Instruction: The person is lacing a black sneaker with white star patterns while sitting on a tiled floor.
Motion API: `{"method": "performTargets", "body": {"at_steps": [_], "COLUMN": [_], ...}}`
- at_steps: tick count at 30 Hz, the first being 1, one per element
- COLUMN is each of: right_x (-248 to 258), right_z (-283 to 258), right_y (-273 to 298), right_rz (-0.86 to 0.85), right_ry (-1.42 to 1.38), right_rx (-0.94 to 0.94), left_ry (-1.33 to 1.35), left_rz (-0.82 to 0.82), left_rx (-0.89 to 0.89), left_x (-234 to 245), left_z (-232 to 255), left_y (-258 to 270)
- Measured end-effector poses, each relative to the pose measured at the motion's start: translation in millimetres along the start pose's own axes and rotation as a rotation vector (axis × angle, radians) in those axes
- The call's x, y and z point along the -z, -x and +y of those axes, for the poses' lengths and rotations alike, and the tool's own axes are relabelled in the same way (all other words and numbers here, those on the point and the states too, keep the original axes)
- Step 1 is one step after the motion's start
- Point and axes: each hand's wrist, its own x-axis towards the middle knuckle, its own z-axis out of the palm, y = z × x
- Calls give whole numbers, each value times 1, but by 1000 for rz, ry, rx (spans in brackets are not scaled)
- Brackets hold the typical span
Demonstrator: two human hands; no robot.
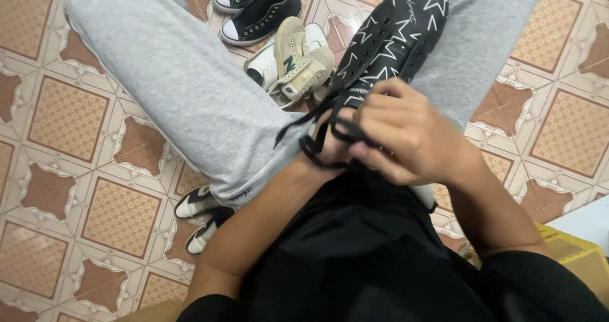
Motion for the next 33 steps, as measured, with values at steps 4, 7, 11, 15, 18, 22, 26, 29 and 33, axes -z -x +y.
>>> {"method": "performTargets", "body": {"at_steps": [4, 7, 11, 15, 18, 22, 26, 29, 33], "right_x": [-16, -23, -25, -33, -33, -26, -18, -7, -4], "right_z": [17, 24, 33, 37, 41, 46, 45, 44, 44], "right_y": [25, 41, 54, 49, 36, 25, 15, 9, 6], "right_rz": [79, 123, 96, 111, 146, 154, 151, 94, 15], "right_ry": [329, 489, 422, 331, 226, 159, 140, 119, 104], "right_rx": [50, 83, 320, 408, 348, 294, 261, 226, 170], "left_ry": [-19, -16, -41, -79, -110, -144, -603, -568, -755], "left_rz": [280, 423, 13, -392, -659, -917, -761, -289, -265], "left_rx": [180, 271, 78, -112, -244, -356, -1023, -1339, -1792], "left_x": [22, 27, 44, 76, 106, 162, 233, 264, 245], "left_z": [-16, -24, -36, -38, -28, 5, 48, 35, 27], "left_y": [26, 48, 74, 96, 109, 144, 221, 254, 271]}}
